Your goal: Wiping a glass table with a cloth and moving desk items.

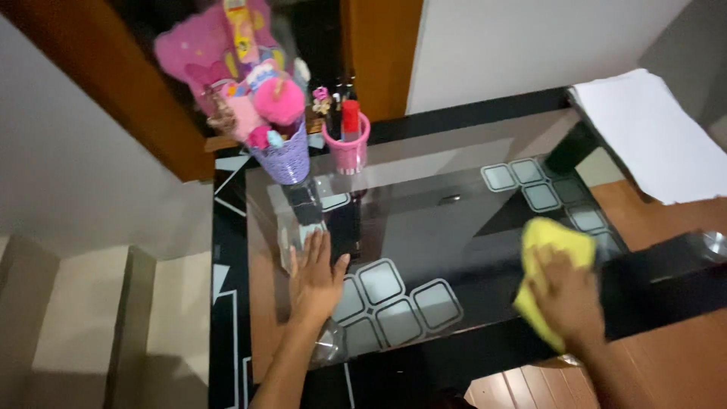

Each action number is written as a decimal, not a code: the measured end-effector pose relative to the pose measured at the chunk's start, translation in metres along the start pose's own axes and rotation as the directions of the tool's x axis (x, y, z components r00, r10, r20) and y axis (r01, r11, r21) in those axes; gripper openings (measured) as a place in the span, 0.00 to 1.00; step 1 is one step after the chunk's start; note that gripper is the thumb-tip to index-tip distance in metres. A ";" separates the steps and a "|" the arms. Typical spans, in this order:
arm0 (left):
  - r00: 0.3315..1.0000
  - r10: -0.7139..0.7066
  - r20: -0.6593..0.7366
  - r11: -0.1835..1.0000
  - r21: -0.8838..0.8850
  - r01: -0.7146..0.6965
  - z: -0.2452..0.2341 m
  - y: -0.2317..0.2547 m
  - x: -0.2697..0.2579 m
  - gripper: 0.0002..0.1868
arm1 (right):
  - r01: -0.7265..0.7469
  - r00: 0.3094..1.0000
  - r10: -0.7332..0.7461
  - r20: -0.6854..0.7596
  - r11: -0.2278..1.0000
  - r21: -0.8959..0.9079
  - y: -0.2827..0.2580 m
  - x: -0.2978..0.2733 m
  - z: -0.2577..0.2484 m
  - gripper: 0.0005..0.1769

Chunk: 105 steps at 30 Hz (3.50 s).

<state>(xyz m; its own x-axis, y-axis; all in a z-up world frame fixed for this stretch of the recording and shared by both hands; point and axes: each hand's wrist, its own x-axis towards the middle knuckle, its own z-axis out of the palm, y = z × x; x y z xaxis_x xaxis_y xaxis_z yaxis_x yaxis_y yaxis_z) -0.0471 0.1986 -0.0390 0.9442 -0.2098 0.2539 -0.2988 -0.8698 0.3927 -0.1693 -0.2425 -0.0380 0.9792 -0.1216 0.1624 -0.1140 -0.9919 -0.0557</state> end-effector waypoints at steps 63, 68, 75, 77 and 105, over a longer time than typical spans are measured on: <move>0.993 -0.106 -0.043 0.994 -0.046 0.104 0.075 0.183 0.130 0.39 | 0.737 0.644 -0.765 -0.028 0.610 0.290 -0.039 0.189 0.015 0.41; 0.991 -0.128 -0.036 0.992 -0.016 0.127 0.079 0.182 0.129 0.38 | 0.624 0.721 -0.672 0.171 0.736 0.263 0.062 0.163 -0.013 0.40; 0.990 -0.089 -0.105 0.996 -0.006 0.089 0.081 0.183 0.131 0.37 | 0.294 0.952 -0.298 0.063 0.953 0.072 0.119 0.269 0.029 0.40; 0.992 -0.101 -0.081 0.995 -0.015 0.101 0.080 0.183 0.129 0.37 | 0.238 0.964 -0.235 0.124 0.971 -0.010 0.070 0.293 0.020 0.40; 0.976 -0.184 -0.115 0.974 0.112 0.196 0.014 0.075 -0.052 0.37 | 0.358 0.930 -0.351 0.111 0.932 -0.060 -0.155 0.093 0.015 0.32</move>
<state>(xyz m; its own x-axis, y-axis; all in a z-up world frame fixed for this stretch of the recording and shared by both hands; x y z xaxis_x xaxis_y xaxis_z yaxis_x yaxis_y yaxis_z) -0.1168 0.1377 -0.0354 0.9607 0.0063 0.2774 -0.0902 -0.9384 0.3337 -0.0578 -0.0994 -0.0285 0.9691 0.2387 0.0615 0.2348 -0.9699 0.0650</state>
